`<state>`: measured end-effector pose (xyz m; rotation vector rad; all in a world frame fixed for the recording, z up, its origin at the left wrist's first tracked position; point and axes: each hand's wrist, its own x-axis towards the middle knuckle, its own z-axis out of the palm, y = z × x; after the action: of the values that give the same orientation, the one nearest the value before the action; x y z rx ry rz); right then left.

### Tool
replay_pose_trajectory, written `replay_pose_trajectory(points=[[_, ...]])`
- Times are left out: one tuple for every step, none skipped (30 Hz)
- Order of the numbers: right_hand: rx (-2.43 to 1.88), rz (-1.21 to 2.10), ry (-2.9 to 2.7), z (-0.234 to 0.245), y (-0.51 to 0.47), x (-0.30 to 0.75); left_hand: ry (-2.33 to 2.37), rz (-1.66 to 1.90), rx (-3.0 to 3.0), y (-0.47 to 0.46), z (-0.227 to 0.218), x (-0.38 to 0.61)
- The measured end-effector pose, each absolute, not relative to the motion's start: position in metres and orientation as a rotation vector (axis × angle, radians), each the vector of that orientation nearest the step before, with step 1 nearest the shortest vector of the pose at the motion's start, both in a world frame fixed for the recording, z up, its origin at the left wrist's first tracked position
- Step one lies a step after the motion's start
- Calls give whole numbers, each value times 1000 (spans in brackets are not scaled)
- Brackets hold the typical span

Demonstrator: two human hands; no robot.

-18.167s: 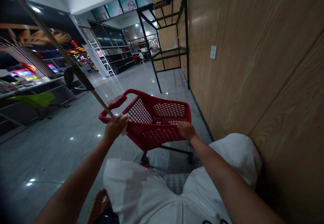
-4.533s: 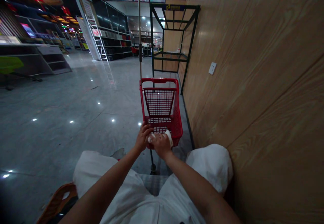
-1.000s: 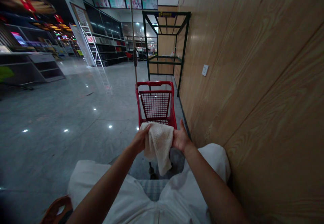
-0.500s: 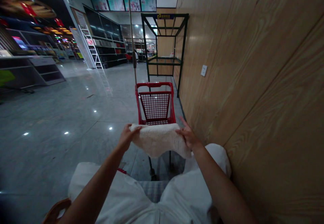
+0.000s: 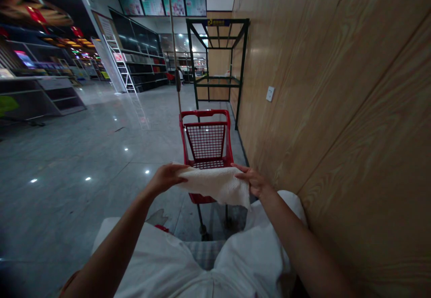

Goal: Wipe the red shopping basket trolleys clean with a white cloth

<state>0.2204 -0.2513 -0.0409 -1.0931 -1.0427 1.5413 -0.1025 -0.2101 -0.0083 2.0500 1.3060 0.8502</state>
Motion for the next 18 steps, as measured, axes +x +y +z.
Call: replay_pose_trajectory(points=[[-1210, 1390, -1136, -43, -249, 222, 1327, 812, 2096, -208, -9, -105], [-1332, 1205, -1230, -45, -247, 224, 1326, 766, 2129, -205, -10, -108], [-1443, 1006, -1310, -46, -245, 227, 1315, 715, 2150, -203, -11, -111], [-1528, 820, -1373, -46, -243, 229, 1307, 677, 2163, -201, -11, -113], [-1575, 672, -1423, -45, -241, 232, 1307, 657, 2176, -199, -11, -115], [-1579, 584, -1463, -43, -240, 234, 1317, 667, 2190, -198, -11, -116], [-1547, 560, -1490, -40, -240, 236, 1326, 704, 2199, -198, -10, -118], [-1490, 604, -1510, -36, -240, 238, 1319, 759, 2189, -199, -9, -118], [-1422, 711, -1514, -32, -242, 239, 1284, 806, 2149, -200, -8, -119], [-1355, 866, -1497, -28, -244, 240, 1225, 826, 2072, -202, -7, -119], [-1295, 1039, -1456, -25, -247, 240, 1156, 818, 1962, -204, -6, -119], [-1245, 1201, -1398, -22, -250, 241, 1092, 794, 1833, -206, -7, -119], [-1203, 1327, -1335, -19, -252, 241, 1042, 768, 1701, -208, -8, -119], [-1175, 1406, -1274, -18, -254, 241, 1013, 751, 1582, -209, -10, -119], [-1165, 1439, -1216, -17, -254, 241, 1007, 749, 1484, -210, -13, -118], [-1174, 1439, -1163, -17, -253, 240, 1023, 757, 1408, -211, -16, -118], [-1198, 1409, -1114, -18, -251, 237, 1058, 773, 1349, -211, -21, -116], [-1235, 1353, -1068, -20, -249, 234, 1105, 789, 1304, -211, -25, -113]])
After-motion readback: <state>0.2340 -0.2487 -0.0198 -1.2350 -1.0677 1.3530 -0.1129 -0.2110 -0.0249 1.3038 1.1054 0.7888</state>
